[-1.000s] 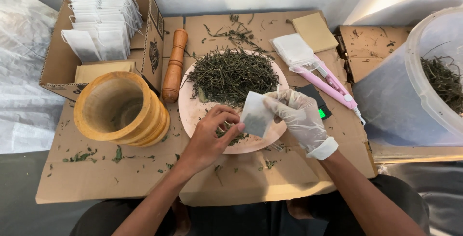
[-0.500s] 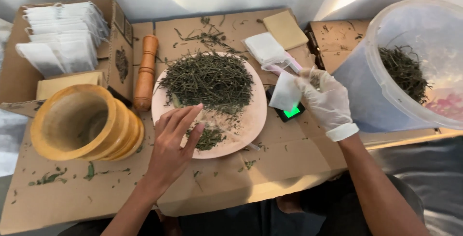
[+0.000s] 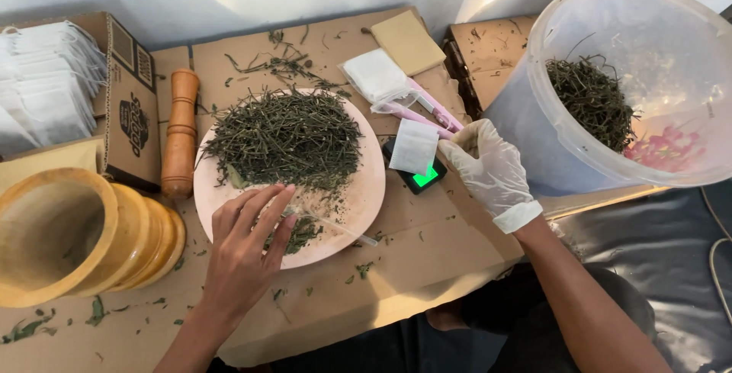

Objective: Filling tea bags with loose leaves using a spoon and measuring cup, sealing them with a heat sealer, and mixing tea leaves in a large container.

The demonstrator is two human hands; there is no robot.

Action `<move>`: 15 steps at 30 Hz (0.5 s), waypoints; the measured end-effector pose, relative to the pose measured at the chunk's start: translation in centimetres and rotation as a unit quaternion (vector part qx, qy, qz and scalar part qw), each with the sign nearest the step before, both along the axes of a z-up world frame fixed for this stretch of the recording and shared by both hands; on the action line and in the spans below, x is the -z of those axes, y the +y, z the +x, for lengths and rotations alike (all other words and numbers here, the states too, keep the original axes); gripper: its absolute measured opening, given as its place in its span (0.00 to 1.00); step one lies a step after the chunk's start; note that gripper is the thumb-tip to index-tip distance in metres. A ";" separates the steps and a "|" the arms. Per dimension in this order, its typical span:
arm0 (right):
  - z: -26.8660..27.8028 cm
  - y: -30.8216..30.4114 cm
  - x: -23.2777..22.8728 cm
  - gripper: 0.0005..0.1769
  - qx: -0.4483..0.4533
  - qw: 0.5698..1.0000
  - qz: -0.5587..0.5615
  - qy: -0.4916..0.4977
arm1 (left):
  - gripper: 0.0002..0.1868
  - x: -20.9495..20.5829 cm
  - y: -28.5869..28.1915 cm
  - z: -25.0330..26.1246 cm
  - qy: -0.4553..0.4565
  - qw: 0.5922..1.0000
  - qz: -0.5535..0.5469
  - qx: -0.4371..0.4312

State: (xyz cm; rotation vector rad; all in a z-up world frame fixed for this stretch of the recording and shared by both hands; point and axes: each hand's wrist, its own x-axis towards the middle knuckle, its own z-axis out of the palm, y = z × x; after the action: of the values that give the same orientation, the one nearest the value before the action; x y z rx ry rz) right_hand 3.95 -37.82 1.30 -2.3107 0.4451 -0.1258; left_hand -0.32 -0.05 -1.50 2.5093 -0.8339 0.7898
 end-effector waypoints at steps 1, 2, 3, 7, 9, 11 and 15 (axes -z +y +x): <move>0.1 -0.2 0.4 0.14 0.002 1.000 0.001 0.001 | 0.23 0.0 -0.1 -0.1 0.001 1.000 0.001 0.002; 0.3 -0.4 0.8 0.14 -0.006 1.000 0.002 -0.010 | 0.23 0.0 -0.2 -0.1 0.002 1.000 0.001 0.000; 0.5 -0.5 1.2 0.15 -0.014 1.000 0.004 -0.020 | 0.22 0.0 -0.3 -0.1 0.004 1.000 0.000 -0.002; 1.1 -0.5 1.8 0.14 -0.011 1.000 0.004 -0.016 | 0.21 -0.2 -0.6 -0.2 0.010 1.000 0.002 0.005; 1.4 -0.1 1.7 0.15 -0.005 1.000 0.022 -0.014 | 0.22 0.0 -0.6 -0.1 0.001 1.000 0.006 0.000; 1.7 0.1 1.7 0.16 -0.004 0.999 0.032 -0.016 | 0.22 0.0 -0.5 0.0 0.001 1.000 0.006 0.002; 2.0 0.2 2.3 0.18 -0.004 0.999 0.036 -0.011 | 0.22 0.3 -0.4 0.0 0.007 1.000 0.009 0.001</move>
State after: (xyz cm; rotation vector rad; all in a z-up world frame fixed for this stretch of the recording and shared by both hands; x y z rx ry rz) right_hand 5.96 -37.62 -0.97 -2.2375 0.4218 -0.1296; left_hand -0.32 -0.45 -1.78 2.5259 -0.8418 0.7654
